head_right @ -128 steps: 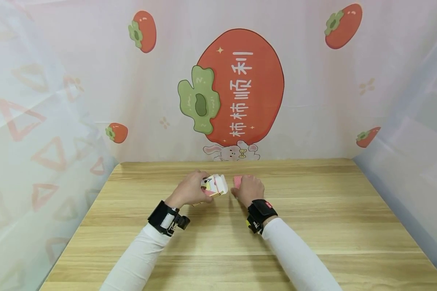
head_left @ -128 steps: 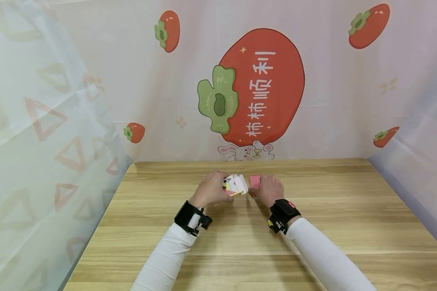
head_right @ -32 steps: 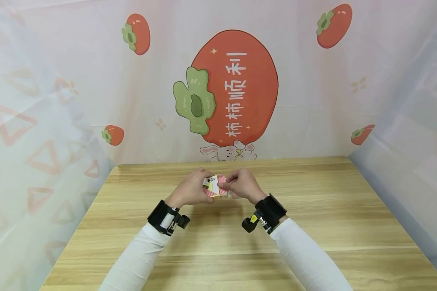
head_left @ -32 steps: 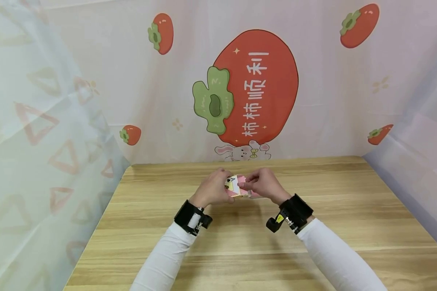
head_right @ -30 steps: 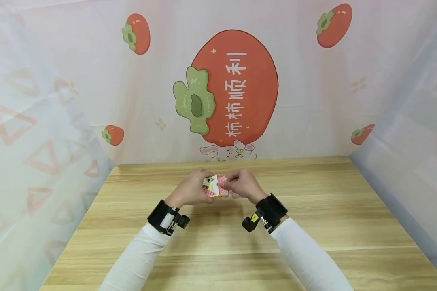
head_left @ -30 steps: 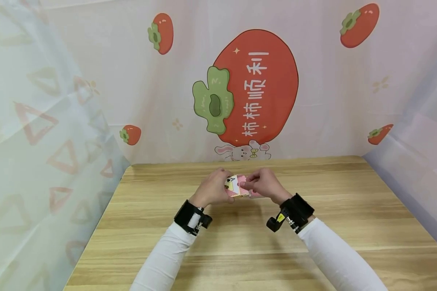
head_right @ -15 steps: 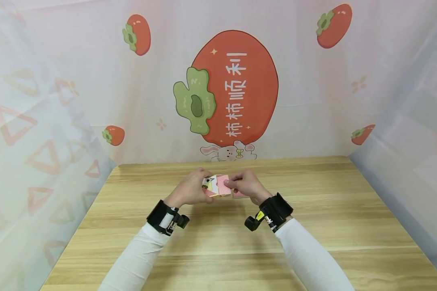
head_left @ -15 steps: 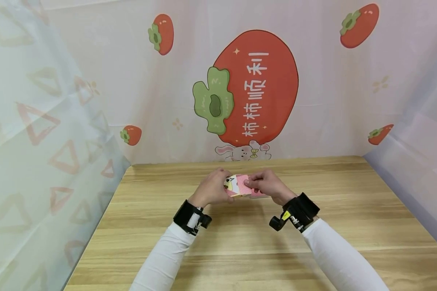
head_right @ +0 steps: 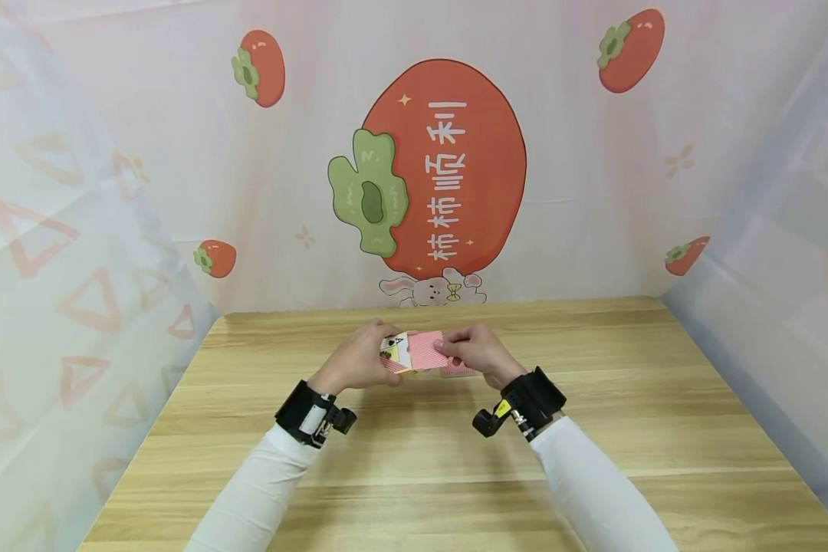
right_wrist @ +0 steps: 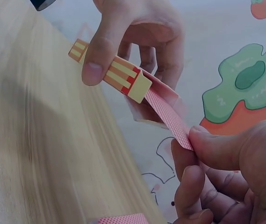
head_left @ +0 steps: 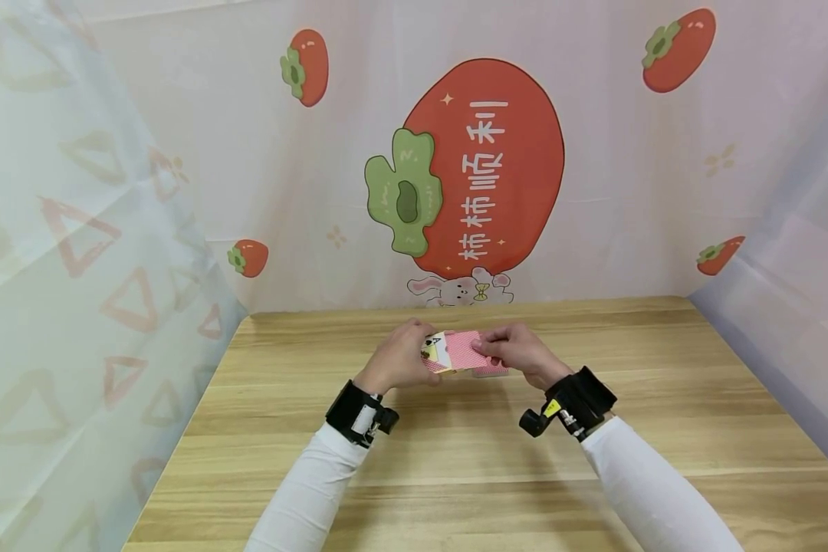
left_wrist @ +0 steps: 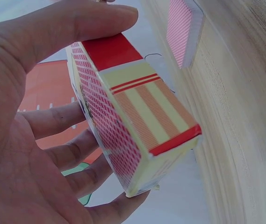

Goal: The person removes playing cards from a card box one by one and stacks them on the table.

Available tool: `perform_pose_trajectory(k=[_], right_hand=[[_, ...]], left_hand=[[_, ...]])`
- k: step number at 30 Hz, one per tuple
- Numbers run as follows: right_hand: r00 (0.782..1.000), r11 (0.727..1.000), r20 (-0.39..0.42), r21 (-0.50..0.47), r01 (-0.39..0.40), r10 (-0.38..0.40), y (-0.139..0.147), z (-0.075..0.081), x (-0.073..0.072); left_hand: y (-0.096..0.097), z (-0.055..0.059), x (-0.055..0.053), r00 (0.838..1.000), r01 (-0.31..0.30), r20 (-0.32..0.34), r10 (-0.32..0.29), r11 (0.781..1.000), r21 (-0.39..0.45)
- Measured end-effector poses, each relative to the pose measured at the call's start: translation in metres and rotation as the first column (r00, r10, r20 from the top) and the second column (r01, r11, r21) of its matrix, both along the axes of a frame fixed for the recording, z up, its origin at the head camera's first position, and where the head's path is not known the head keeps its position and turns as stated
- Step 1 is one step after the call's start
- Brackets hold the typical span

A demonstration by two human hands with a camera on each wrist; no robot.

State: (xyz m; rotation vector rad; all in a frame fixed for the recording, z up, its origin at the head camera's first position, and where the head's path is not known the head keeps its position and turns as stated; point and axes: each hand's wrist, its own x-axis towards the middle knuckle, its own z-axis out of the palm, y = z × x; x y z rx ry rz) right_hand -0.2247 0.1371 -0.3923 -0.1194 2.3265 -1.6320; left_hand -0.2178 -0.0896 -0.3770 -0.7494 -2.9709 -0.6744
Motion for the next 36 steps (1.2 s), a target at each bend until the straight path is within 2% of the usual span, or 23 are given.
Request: perform_pose_trajectory(k=[8, 21, 29, 33, 36], right_hand=[[1.0, 0.999, 0.02, -0.032, 0.006, -0.006, 0.01, -0.005, -0.002], [1.0, 1.0, 0.008, -0.027, -0.001, 0.002, 0.017, -0.008, -0.001], [1.0, 1.0, -0.013, 0.017, 0.003, -0.003, 0.019, -0.01, -0.001], [0.995, 0.996, -0.095, 0.081, 0.038, -0.03, 0.022, -0.009, -0.001], [0.968, 0.984, -0.25, 0.17, 0.059, -0.015, 0.022, -0.005, 0.0]], left_hand=[[0.0, 0.0, 0.0, 1.0, -0.002, 0.003, 0.002, 1.0, -0.008], [0.0, -0.001, 0.0, 1.0, 0.003, -0.003, -0.003, 1.0, -0.026], [0.001, -0.001, 0.001, 1.0, 0.005, -0.008, -0.005, 0.999, -0.035], [0.002, -0.001, 0.001, 1.0, 0.009, -0.009, -0.009, 0.999, -0.035], [0.002, -0.001, 0.001, 1.0, 0.013, -0.012, -0.014, 0.999, -0.048]])
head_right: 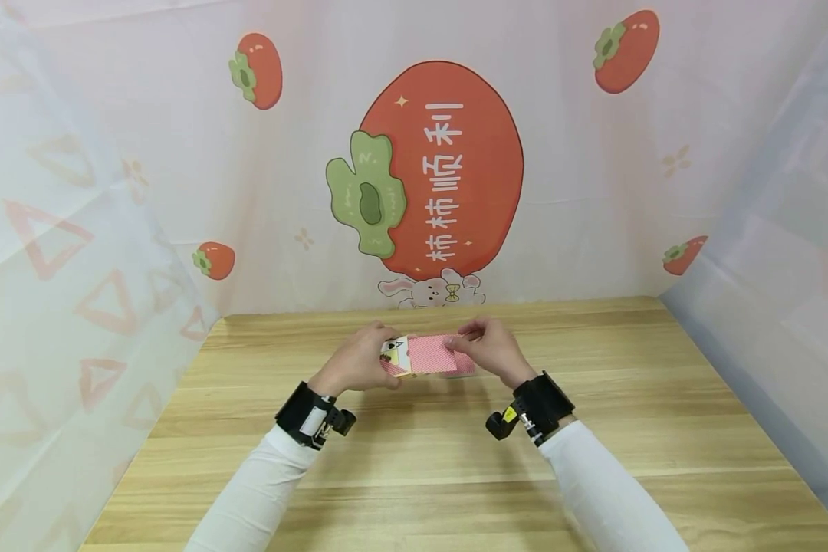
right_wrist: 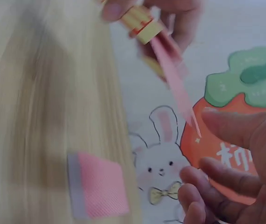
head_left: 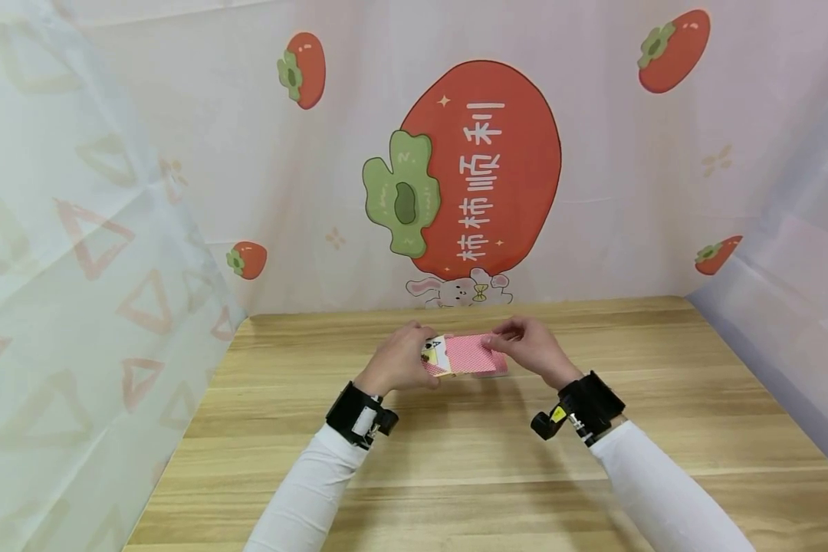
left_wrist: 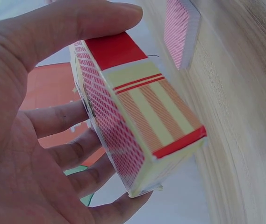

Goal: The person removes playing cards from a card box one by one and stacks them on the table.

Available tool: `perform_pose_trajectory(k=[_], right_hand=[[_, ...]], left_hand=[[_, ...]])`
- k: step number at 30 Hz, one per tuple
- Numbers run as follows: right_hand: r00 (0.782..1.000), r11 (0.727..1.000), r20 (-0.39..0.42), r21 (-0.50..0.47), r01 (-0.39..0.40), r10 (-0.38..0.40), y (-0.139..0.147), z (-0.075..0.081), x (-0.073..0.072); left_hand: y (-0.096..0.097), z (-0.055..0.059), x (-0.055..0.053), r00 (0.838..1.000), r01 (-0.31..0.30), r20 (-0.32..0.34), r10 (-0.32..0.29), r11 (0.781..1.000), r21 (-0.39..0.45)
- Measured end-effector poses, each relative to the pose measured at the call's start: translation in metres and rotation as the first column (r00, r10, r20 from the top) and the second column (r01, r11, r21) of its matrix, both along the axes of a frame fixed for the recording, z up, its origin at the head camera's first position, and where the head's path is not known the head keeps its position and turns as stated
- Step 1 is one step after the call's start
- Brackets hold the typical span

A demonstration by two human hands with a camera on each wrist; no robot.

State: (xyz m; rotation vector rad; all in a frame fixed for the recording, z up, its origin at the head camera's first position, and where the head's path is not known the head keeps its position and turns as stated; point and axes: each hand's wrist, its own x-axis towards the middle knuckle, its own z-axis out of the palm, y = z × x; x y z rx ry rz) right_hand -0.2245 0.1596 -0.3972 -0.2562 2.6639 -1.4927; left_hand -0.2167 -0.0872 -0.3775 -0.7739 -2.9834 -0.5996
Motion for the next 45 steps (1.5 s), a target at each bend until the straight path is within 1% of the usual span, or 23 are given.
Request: perform_pose_trajectory(k=[1, 3, 5, 7, 10, 13, 16, 18, 21, 24, 30, 36, 45], right_hand=[[0.998, 0.999, -0.059, 0.044, -0.006, 0.008, 0.0, 0.002, 0.001], [0.983, 0.991, -0.175, 0.132, -0.036, 0.06, -0.001, 0.007, 0.002], [0.955, 0.97, -0.264, 0.23, -0.075, 0.136, -0.002, 0.014, 0.003], [0.926, 0.939, -0.307, 0.324, -0.114, 0.218, -0.004, 0.02, 0.004], [0.891, 0.884, -0.314, 0.434, -0.172, 0.327, -0.008, 0.028, 0.005], [0.866, 0.837, -0.293, 0.5, -0.222, 0.405, -0.013, 0.033, 0.007], [0.854, 0.806, -0.268, 0.535, -0.254, 0.447, -0.018, 0.034, 0.008], [0.853, 0.793, -0.246, 0.545, -0.271, 0.46, -0.02, 0.034, 0.009], [0.856, 0.786, -0.217, 0.545, -0.292, 0.469, -0.024, 0.034, 0.01], [0.856, 0.784, -0.202, 0.538, -0.31, 0.477, -0.026, 0.034, 0.01], [0.847, 0.779, -0.192, 0.529, -0.336, 0.496, -0.026, 0.034, 0.008], [0.833, 0.77, -0.184, 0.523, -0.367, 0.522, -0.027, 0.034, 0.007], [0.825, 0.757, -0.185, 0.539, -0.37, 0.535, -0.027, 0.036, 0.008]], left_hand=[[0.0, 0.0, 0.0, 1.0, 0.0, 0.0, 0.0, 1.0, -0.005], [0.001, 0.0, 0.0, 1.0, 0.0, 0.008, 0.0, 1.0, -0.009], [0.002, 0.001, 0.0, 1.0, 0.0, 0.015, 0.0, 1.0, -0.011], [0.003, 0.001, 0.0, 1.0, 0.001, 0.028, 0.0, 1.0, -0.009], [0.003, 0.001, 0.0, 0.999, 0.003, 0.038, -0.003, 1.0, -0.008], [0.004, 0.0, 0.001, 0.999, 0.006, 0.04, -0.006, 1.0, -0.005], [0.005, 0.0, 0.001, 0.999, 0.011, 0.037, -0.011, 1.0, 0.0], [0.005, 0.0, 0.001, 0.999, 0.016, 0.037, -0.016, 1.0, 0.005], [0.005, -0.002, 0.001, 0.999, 0.02, 0.037, -0.02, 1.0, 0.008], [0.005, -0.003, 0.001, 0.999, 0.02, 0.036, -0.021, 1.0, 0.01], [0.005, -0.003, 0.001, 0.999, 0.023, 0.031, -0.024, 1.0, 0.013], [0.006, -0.003, 0.002, 0.999, 0.025, 0.038, -0.026, 1.0, 0.012], [0.007, -0.003, 0.002, 0.999, 0.02, 0.034, -0.02, 1.0, 0.002]])
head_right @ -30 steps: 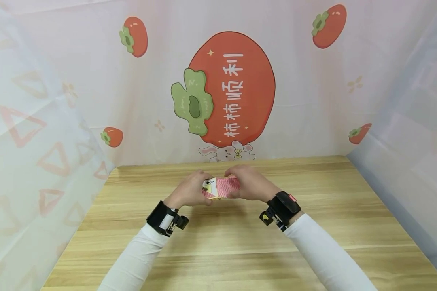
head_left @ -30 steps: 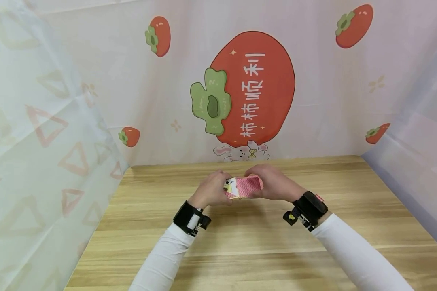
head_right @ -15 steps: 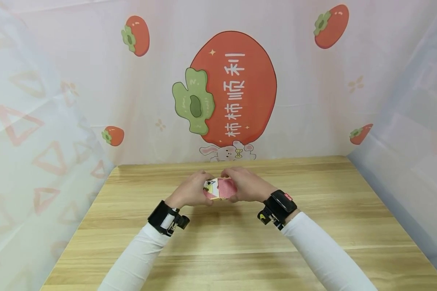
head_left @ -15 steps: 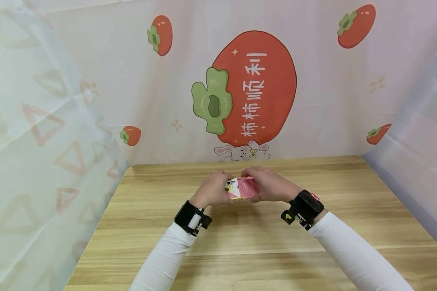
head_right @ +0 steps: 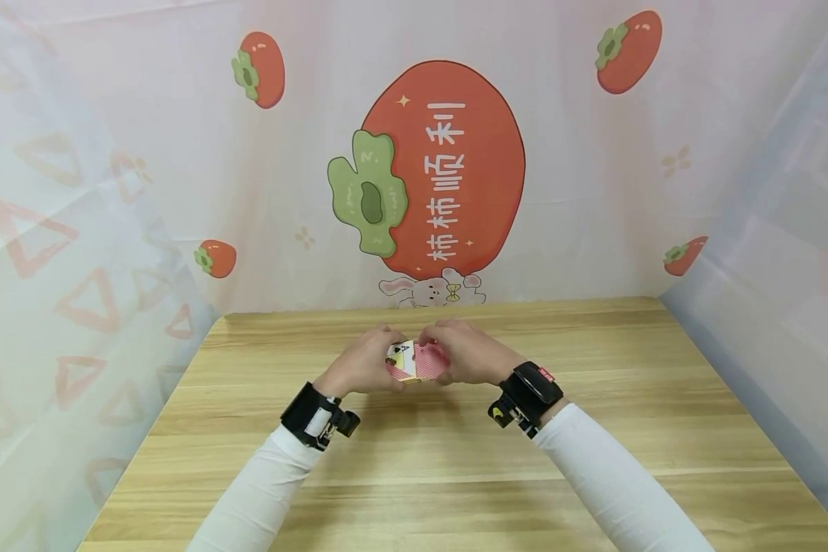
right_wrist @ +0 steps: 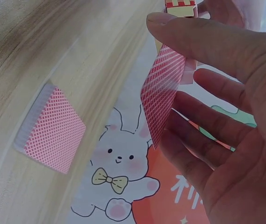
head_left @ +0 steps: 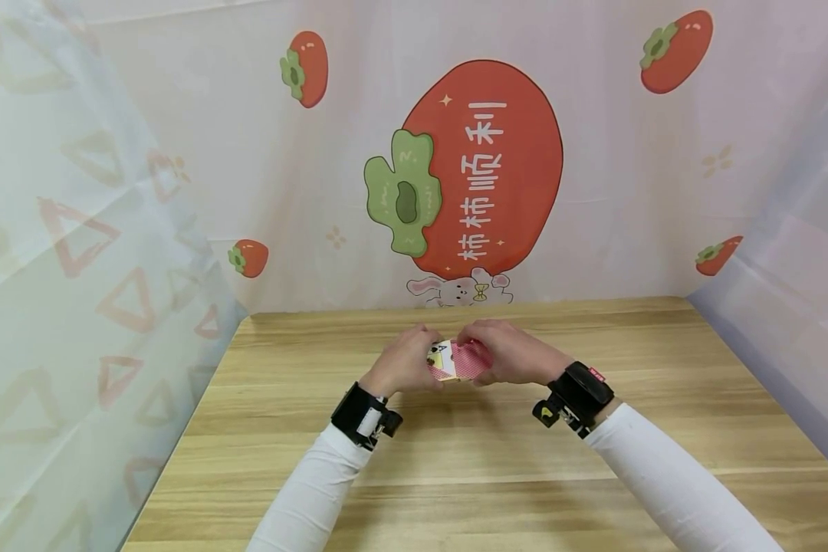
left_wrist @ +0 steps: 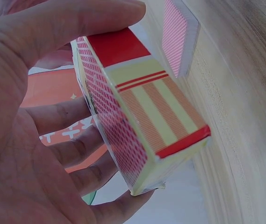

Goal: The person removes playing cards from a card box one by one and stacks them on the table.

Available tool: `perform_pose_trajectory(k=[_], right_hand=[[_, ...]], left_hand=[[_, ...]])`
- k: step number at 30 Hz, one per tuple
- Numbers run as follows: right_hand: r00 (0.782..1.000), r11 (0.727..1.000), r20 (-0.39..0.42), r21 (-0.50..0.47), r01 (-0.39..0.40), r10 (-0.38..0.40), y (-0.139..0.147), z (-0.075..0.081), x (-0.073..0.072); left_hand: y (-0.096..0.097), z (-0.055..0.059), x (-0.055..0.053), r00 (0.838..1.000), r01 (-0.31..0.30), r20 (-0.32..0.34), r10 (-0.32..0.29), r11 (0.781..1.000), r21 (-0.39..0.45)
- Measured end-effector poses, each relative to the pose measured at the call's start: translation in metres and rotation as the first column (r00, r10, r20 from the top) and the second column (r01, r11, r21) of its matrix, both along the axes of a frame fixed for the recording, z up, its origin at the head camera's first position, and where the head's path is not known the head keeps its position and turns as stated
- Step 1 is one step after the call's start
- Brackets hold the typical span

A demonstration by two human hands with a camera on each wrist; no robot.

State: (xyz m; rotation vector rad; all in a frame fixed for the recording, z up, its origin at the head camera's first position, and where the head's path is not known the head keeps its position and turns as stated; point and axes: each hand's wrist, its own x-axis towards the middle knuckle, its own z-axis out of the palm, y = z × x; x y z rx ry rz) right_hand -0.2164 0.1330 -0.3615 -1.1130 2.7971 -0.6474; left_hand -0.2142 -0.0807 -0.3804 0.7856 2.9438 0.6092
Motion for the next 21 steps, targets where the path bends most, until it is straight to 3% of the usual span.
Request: perform_pose_trajectory(k=[21], right_hand=[[0.998, 0.999, -0.054, 0.014, -0.03, 0.031, 0.011, -0.003, -0.002]], left_hand=[[-0.004, 0.0, -0.001, 1.0, -0.008, 0.008, 0.008, 1.0, -0.02]])
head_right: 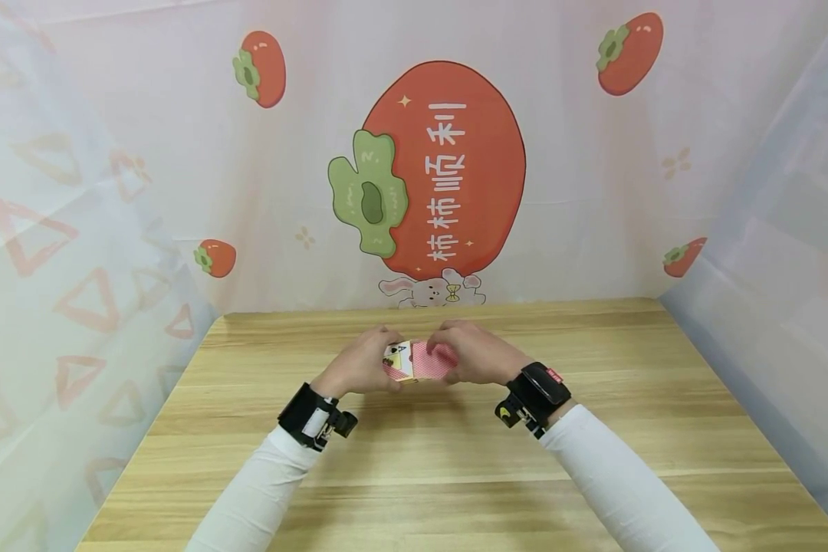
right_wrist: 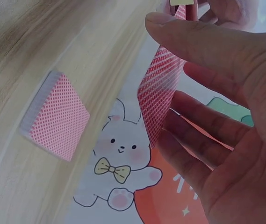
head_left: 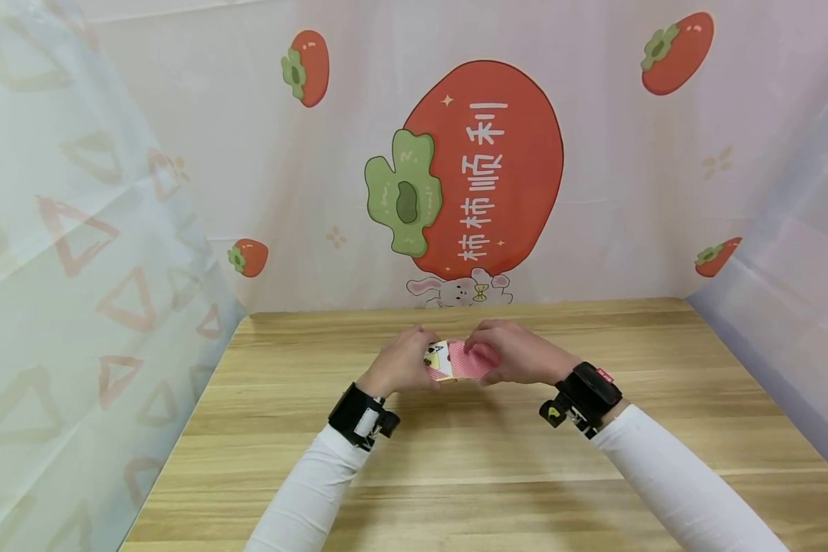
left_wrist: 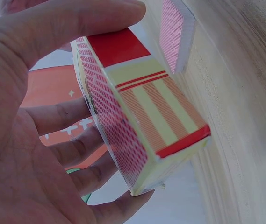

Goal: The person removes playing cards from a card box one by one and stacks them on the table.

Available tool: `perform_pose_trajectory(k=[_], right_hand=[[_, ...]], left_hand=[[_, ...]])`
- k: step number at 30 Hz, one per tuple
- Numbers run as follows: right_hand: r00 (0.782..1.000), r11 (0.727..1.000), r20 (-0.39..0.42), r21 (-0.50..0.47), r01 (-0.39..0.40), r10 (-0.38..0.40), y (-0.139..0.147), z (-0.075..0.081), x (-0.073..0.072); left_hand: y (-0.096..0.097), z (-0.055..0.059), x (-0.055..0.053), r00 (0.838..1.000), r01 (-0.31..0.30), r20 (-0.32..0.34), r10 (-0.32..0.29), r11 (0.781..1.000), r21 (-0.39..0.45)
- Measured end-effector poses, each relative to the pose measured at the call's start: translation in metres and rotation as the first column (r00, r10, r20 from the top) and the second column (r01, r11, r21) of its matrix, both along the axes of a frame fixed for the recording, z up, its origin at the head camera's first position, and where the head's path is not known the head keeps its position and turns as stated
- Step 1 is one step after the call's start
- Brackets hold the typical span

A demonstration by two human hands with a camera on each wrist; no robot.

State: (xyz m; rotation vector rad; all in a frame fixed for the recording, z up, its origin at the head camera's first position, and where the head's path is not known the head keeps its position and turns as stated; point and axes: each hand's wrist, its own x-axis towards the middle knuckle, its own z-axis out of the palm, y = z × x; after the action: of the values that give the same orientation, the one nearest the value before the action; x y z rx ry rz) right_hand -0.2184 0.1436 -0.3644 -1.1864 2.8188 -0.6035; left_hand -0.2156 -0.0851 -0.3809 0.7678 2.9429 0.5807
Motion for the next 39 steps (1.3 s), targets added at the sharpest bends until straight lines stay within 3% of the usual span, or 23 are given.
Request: perform_pose_trajectory(k=[17, 26, 32, 39], right_hand=[[0.998, 0.998, 0.006, -0.01, 0.055, -0.055, 0.018, 0.002, -0.004], [0.98, 0.98, -0.024, -0.028, 0.197, -0.198, 0.023, 0.001, -0.006], [0.946, 0.95, -0.091, -0.061, 0.306, -0.311, 0.021, -0.007, -0.009], [0.878, 0.885, -0.117, -0.111, 0.453, -0.464, 0.015, -0.016, -0.009]], left_hand=[[-0.003, -0.004, 0.0, 1.0, -0.02, 0.003, 0.02, 0.999, 0.028], [-0.003, -0.005, -0.001, 1.0, -0.017, 0.006, 0.017, 0.999, 0.034], [-0.003, -0.006, -0.001, 1.0, -0.012, -0.001, 0.012, 1.0, 0.026], [-0.003, -0.006, -0.001, 1.0, -0.016, -0.003, 0.016, 1.0, 0.021]])
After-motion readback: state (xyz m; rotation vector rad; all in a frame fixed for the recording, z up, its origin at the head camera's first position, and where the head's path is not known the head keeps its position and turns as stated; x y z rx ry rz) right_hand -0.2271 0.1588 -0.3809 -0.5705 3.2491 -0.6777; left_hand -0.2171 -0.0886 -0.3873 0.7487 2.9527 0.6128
